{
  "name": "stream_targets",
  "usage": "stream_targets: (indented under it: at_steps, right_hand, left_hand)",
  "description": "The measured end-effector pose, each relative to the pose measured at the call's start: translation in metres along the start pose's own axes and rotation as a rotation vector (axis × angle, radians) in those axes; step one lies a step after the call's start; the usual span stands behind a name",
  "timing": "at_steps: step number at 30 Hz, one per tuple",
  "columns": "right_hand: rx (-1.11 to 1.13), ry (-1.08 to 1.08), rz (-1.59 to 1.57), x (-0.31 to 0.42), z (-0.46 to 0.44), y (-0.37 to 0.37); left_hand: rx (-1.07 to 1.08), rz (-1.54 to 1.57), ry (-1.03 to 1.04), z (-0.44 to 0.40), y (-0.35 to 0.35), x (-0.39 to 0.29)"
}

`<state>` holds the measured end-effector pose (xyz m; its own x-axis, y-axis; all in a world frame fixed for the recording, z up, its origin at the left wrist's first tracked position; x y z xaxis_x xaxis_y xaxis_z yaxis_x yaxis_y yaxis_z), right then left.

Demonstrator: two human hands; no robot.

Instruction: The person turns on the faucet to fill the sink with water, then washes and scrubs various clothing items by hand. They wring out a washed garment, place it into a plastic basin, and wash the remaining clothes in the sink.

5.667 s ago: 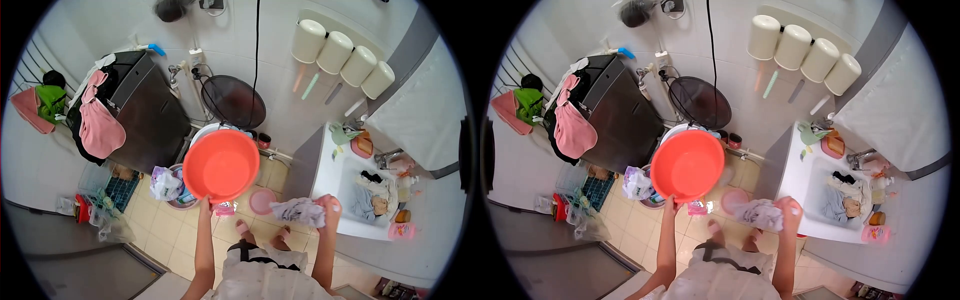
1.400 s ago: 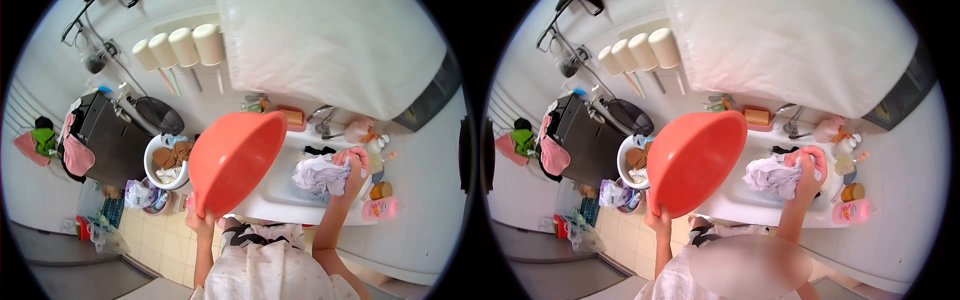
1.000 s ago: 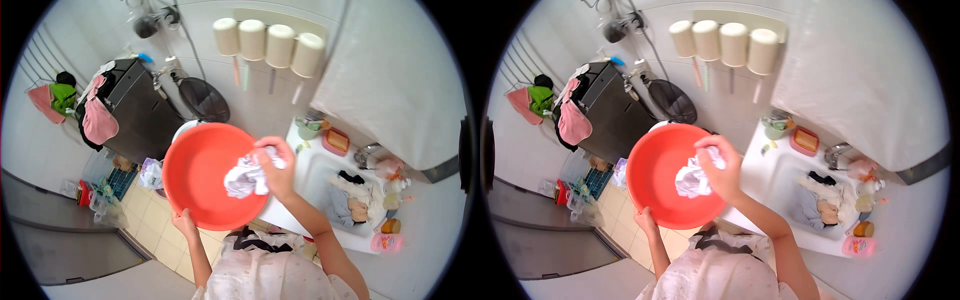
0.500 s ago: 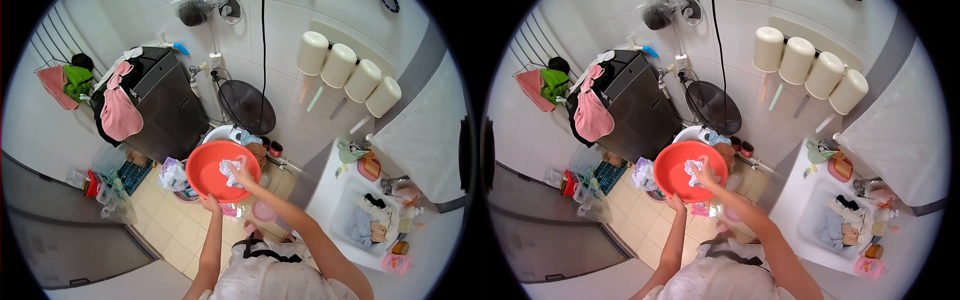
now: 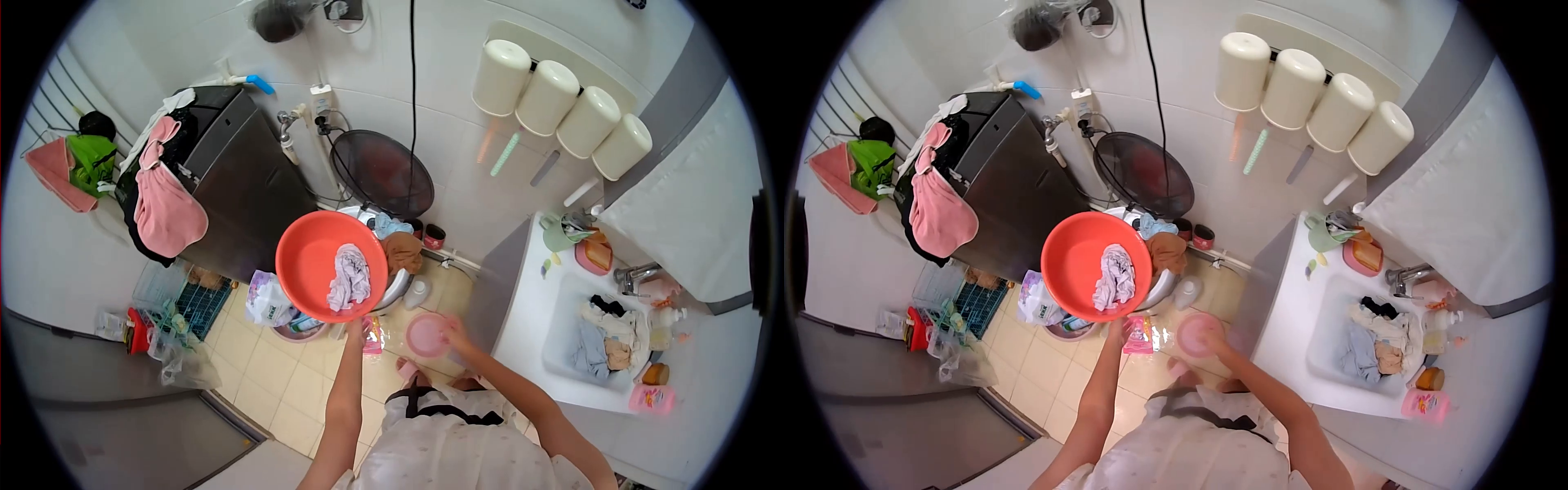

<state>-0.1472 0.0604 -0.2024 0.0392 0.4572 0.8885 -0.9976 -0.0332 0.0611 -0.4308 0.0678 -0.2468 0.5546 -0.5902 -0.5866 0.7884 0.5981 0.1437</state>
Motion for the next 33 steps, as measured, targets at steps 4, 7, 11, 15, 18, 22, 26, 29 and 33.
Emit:
stream_targets:
  at_steps: [4, 7, 11, 15, 18, 22, 26, 29, 33]
  right_hand:
    - [-0.061, 0.137, -0.231, 0.028, 0.051, -0.030]
    - [0.006, 0.155, -0.232, 0.023, 0.070, -0.042]
    - [0.123, 0.140, -0.289, 0.070, 0.102, -0.050]
    - [0.021, -0.141, -0.239, 0.109, 0.135, -0.102]
    - [-0.429, -0.286, 0.466, 0.125, 0.163, -0.171]
    - [-0.830, -0.280, 0.974, 0.081, 0.165, -0.295]
    - [-1.097, -0.447, 1.229, 0.111, 0.193, -0.389]
    - [-1.469, -0.395, 1.047, 0.153, 0.223, -0.437]
    - [-1.209, -0.055, 0.770, 0.136, 0.227, -0.496]
  left_hand:
    - [0.059, 0.263, 0.012, 0.016, 0.011, -0.011]
    - [0.169, 0.271, -0.125, -0.004, 0.006, 0.004]
    - [0.058, -0.068, -0.234, 0.045, 0.054, 0.010]
    - [0.279, -0.330, 0.196, 0.111, 0.125, 0.030]
    - [0.360, -0.454, 0.393, 0.162, 0.178, 0.045]
    - [0.397, -0.765, 0.817, 0.214, 0.231, 0.068]
    - [0.295, -0.979, 1.192, 0.251, 0.268, 0.090]
    - [0.349, -0.996, 1.198, 0.274, 0.298, 0.113]
    - [0.523, -0.831, 0.934, 0.275, 0.330, 0.159]
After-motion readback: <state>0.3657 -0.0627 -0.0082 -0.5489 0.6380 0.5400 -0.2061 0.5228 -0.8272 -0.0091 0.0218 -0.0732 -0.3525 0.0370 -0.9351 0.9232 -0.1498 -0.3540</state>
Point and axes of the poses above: each hand's wrist, its own z-axis away from the middle knuckle, its own y-axis out of the palm, x = y × z, the point moved 1 cm from there along -z, towards the middle knuckle, and after that the axes turned 12 degrees about -z, right-handed, at the moved point
